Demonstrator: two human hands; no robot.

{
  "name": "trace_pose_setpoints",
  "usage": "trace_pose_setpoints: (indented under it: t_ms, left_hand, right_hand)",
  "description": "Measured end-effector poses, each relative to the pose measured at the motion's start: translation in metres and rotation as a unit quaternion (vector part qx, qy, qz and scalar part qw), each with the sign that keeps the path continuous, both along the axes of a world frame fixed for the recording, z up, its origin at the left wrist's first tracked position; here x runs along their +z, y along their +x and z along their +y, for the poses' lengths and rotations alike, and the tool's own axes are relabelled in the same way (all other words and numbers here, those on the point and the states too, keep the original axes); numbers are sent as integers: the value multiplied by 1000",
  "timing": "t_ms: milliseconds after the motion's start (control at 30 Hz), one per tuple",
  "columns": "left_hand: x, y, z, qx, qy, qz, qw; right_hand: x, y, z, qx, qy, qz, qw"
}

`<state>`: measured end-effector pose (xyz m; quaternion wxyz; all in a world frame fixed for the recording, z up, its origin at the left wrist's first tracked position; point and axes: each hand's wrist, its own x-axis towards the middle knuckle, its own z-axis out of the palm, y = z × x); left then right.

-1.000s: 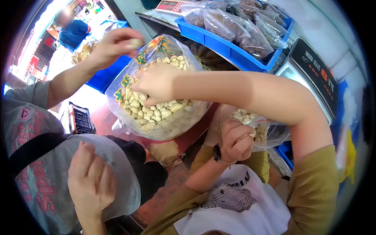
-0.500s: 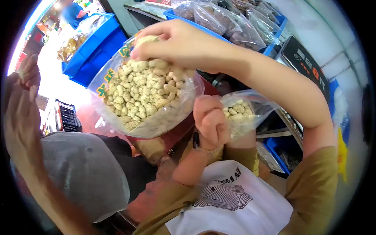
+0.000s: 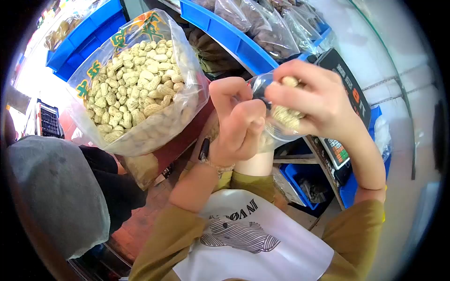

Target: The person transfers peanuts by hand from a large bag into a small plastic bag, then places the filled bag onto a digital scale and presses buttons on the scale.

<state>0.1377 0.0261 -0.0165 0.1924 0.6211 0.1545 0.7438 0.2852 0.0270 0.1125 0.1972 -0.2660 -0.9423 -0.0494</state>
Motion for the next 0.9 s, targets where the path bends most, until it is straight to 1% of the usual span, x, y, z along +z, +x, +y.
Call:
trace_pose_setpoints:
  t_ms: [100, 133, 267, 367, 467, 500, 533, 600, 667, 700, 900]
  left_hand:
    - [2, -2, -3, -26, -52, 9, 998]
    - [3, -4, -3, -35, -70, 10, 997]
    - [4, -8, -6, -25, -65, 22, 997]
    - [1, -8, -8, -14, -52, 13, 998]
    - [-2, -6, -9, -10, -54, -17, 998]
    - [-2, -5, -10, -12, -54, -27, 998]
    - [-2, -5, -10, -13, -54, -37, 998]
    - [-4, -7, -11, 2, -53, -32, 998]
    - [-4, -8, -12, 14, -50, -24, 998]
    - [-4, -9, -12, 20, -47, -19, 999]
    - [-6, -11, -14, 60, -54, 3, 997]
  right_hand:
    - [-4, -5, 1, -19, -47, -40, 998]
    - [-1, -4, 3, -16, -65, -75, 995]
    - [0, -10, 0, -54, -138, -173, 974]
    - [1, -14, -1, -46, -160, -121, 979]
    - [2, -17, -1, -59, -212, -67, 973]
    - [0, -18, -1, -58, -246, 6, 968]
    - [-3, -19, 0, -56, -277, 79, 956]
    - [-11, -22, 0, -40, -406, 238, 881]
    - [-19, -24, 3, 1, -465, 291, 836]
    - [-20, -24, 4, 22, -493, 316, 810]
    - [4, -23, 13, -4, -532, 318, 785]
